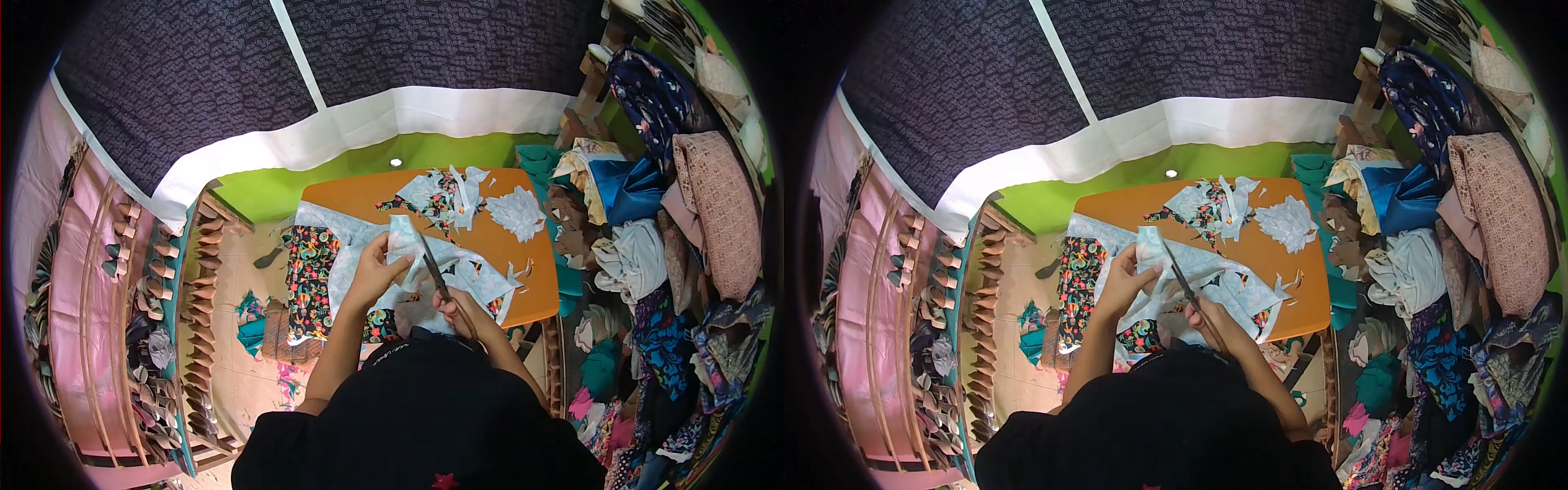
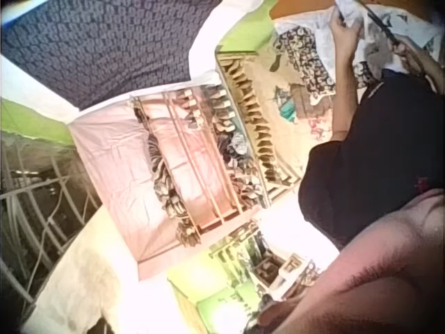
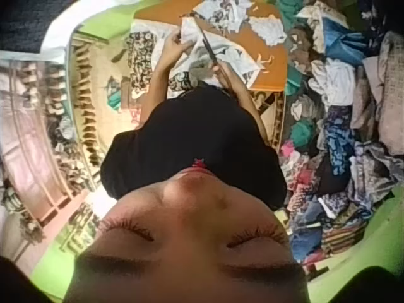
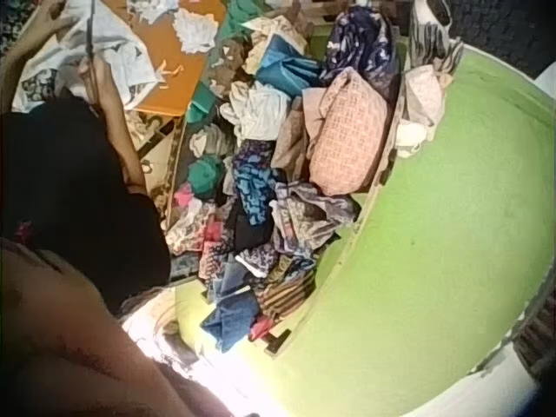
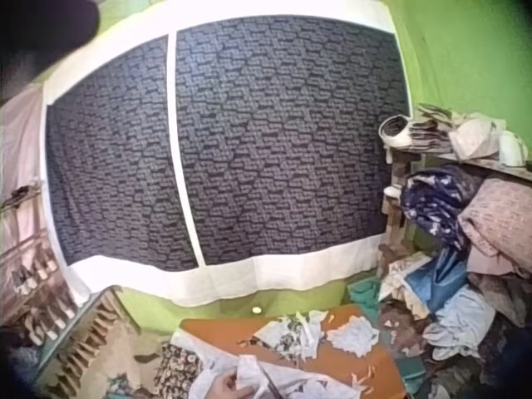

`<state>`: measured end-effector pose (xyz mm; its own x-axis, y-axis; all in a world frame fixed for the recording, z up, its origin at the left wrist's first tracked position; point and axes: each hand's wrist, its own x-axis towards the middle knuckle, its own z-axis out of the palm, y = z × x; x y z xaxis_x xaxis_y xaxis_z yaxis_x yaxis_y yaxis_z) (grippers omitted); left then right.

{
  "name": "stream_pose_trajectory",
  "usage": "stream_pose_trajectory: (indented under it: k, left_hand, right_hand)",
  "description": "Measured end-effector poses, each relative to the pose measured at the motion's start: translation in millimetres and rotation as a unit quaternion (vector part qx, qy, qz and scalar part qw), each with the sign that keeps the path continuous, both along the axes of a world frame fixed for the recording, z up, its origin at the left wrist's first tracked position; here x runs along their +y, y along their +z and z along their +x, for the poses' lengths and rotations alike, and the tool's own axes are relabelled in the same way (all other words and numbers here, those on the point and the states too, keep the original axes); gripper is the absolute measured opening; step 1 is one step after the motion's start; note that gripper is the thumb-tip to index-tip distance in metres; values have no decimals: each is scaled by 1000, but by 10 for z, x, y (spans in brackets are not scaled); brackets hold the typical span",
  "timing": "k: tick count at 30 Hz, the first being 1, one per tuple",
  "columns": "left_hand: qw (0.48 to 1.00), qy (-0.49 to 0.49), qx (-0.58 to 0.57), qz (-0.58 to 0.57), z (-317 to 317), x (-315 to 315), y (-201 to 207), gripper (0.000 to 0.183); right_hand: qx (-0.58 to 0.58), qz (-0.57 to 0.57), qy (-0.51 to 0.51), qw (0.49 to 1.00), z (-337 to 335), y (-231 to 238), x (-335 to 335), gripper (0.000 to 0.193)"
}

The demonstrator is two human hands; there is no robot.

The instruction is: Cutting pieces of floral and solid-colored fabric using large scissors on a wooden table.

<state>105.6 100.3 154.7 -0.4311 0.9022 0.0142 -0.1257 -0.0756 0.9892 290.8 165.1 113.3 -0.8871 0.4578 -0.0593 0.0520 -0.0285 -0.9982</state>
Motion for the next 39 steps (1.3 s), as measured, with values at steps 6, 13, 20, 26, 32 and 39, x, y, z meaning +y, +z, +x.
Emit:
stream_pose_trajectory:
  k: [6,13,20,26,32,39]
  left_hand:
    - [997,-65,24,-23,-42,-19,-34,38]
    - [995,-95,-9,-37,-83,-45,8,40]
    - [993,-62,-5,-103,-121,-36,-48,27]
    - [999,8,-12,-33,-31,10,-68,20]
    - [999,27,23,-39,15,21,-38,25]
    - [998,41,-30,-42,9,-18,37,25]
  right_hand:
    - [-1,-66,8,998,-24,-198,83,54]
    - [7,-39,-12,999,-26,-83,78,62]
    - [-18,147,-11,989,-34,132,71,10]
    - [-34,83,1,996,-30,139,37,9]
    - [-29,2,1,1000,-18,66,39,10]
    - [-36,10,-5,999,6,-21,63,17]
